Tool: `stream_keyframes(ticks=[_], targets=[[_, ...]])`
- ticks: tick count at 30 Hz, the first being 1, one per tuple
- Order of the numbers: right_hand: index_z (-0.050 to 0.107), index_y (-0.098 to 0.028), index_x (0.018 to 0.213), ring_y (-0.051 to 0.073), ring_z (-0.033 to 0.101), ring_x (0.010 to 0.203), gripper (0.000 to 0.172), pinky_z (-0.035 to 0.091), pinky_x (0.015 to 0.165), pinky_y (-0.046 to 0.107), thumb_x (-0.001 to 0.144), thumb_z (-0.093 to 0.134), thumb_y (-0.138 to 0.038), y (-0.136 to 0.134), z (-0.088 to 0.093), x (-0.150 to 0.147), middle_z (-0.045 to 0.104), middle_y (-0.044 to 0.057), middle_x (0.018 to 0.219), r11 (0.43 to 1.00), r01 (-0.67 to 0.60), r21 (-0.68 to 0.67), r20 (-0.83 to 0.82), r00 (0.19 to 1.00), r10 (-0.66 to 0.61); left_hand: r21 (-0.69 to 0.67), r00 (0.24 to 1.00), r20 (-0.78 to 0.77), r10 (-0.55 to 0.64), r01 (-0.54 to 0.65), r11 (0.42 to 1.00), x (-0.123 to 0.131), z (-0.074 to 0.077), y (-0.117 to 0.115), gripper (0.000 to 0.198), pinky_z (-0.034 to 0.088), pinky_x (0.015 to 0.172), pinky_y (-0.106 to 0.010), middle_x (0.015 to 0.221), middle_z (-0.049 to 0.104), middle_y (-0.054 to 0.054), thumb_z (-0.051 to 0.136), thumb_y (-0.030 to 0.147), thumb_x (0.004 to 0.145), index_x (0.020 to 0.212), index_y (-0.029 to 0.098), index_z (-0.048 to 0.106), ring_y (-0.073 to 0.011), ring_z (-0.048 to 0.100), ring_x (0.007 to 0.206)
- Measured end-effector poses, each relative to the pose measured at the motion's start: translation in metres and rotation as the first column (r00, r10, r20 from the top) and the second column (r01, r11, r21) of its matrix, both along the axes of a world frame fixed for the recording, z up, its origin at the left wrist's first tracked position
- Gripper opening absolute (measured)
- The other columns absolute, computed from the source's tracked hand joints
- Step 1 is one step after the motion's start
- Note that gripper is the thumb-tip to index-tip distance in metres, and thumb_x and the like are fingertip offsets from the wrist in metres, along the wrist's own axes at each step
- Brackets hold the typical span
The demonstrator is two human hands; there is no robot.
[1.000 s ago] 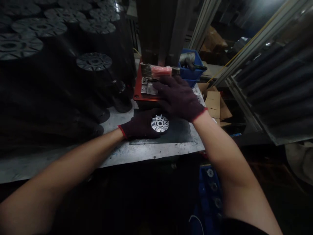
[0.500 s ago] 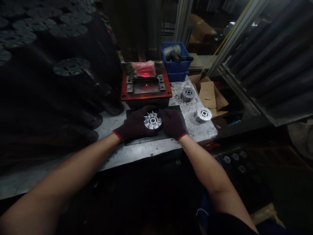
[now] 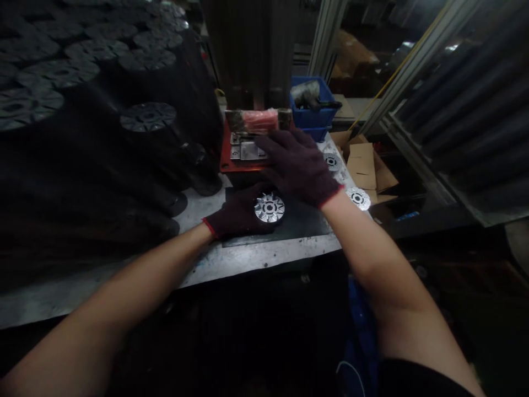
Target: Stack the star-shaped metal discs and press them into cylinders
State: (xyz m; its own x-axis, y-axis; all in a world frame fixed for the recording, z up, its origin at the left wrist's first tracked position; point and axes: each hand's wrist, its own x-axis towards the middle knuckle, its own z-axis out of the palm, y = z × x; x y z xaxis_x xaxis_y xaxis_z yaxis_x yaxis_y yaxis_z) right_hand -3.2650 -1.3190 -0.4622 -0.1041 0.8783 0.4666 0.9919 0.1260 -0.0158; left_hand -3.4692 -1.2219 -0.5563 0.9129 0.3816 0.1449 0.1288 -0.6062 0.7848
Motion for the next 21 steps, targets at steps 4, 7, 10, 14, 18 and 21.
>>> stream_keyframes(ticks=[4,7,10,14,18,21], targets=[[0.081,-0.021,0.135,0.037,0.065,0.140,0.041,0.047,0.122,0.061,0.112,0.060,-0.048,0.034,0.003,0.006,0.077,0.012,0.142,0.996,-0.072,-0.057,0.106,0.991,0.078,-0.021,1.000,0.002,0.003,-0.003,1.000,-0.002,-0.002,0.002,0.113,0.057,0.122,-0.053,0.159,0.069,-0.014,0.104,0.052,0.068,0.166,0.021,0.055,-0.0399,0.069,0.143],[0.085,-0.020,0.108,0.027,0.074,0.112,0.048,0.058,0.104,0.046,0.117,0.047,-0.047,0.003,-0.022,-0.009,0.083,0.010,0.109,0.995,0.056,0.084,-0.191,0.981,-0.039,-0.045,1.000,0.008,-0.015,0.015,0.999,0.000,-0.001,0.001,0.118,0.055,0.123,-0.052,0.160,0.069,-0.012,0.106,0.052,0.064,0.166,0.024,0.055,-0.0388,0.068,0.144],[0.084,-0.023,0.094,0.023,0.076,0.088,0.045,0.061,0.084,0.038,0.114,0.051,-0.046,-0.042,-0.062,-0.025,0.084,0.006,0.093,0.984,0.178,0.005,-0.604,0.785,-0.139,-0.026,0.998,-0.063,0.025,-0.026,0.999,0.003,0.001,-0.001,0.120,0.056,0.122,-0.053,0.157,0.072,-0.010,0.109,0.047,0.057,0.164,0.027,0.058,-0.0395,0.070,0.141],[0.086,-0.021,0.094,0.026,0.079,0.092,0.038,0.061,0.089,0.039,0.108,0.057,-0.041,-0.064,-0.096,-0.030,0.087,0.008,0.100,0.979,0.173,-0.112,-0.682,0.703,-0.202,0.034,0.996,-0.077,0.038,-0.036,0.999,0.005,0.003,-0.003,0.116,0.056,0.122,-0.054,0.158,0.070,-0.012,0.105,0.048,0.062,0.165,0.025,0.057,-0.0402,0.069,0.142],[0.086,-0.020,0.099,0.027,0.078,0.097,0.040,0.059,0.093,0.039,0.112,0.055,-0.041,-0.056,-0.091,-0.026,0.087,0.011,0.105,0.976,0.138,-0.170,-0.543,0.813,-0.209,0.035,0.995,-0.091,0.044,-0.041,0.999,0.005,0.003,-0.005,0.114,0.059,0.119,-0.053,0.154,0.073,-0.009,0.102,0.047,0.064,0.166,0.027,0.056,-0.0396,0.072,0.139],[0.086,-0.018,0.104,0.029,0.076,0.105,0.039,0.057,0.103,0.042,0.113,0.054,-0.038,-0.059,-0.082,-0.024,0.085,0.015,0.108,0.977,0.064,-0.203,-0.357,0.924,-0.134,0.037,0.994,-0.098,0.049,-0.046,0.998,0.004,0.004,-0.005,0.113,0.058,0.121,-0.052,0.155,0.073,-0.009,0.102,0.047,0.065,0.166,0.027,0.056,-0.0388,0.072,0.138]])
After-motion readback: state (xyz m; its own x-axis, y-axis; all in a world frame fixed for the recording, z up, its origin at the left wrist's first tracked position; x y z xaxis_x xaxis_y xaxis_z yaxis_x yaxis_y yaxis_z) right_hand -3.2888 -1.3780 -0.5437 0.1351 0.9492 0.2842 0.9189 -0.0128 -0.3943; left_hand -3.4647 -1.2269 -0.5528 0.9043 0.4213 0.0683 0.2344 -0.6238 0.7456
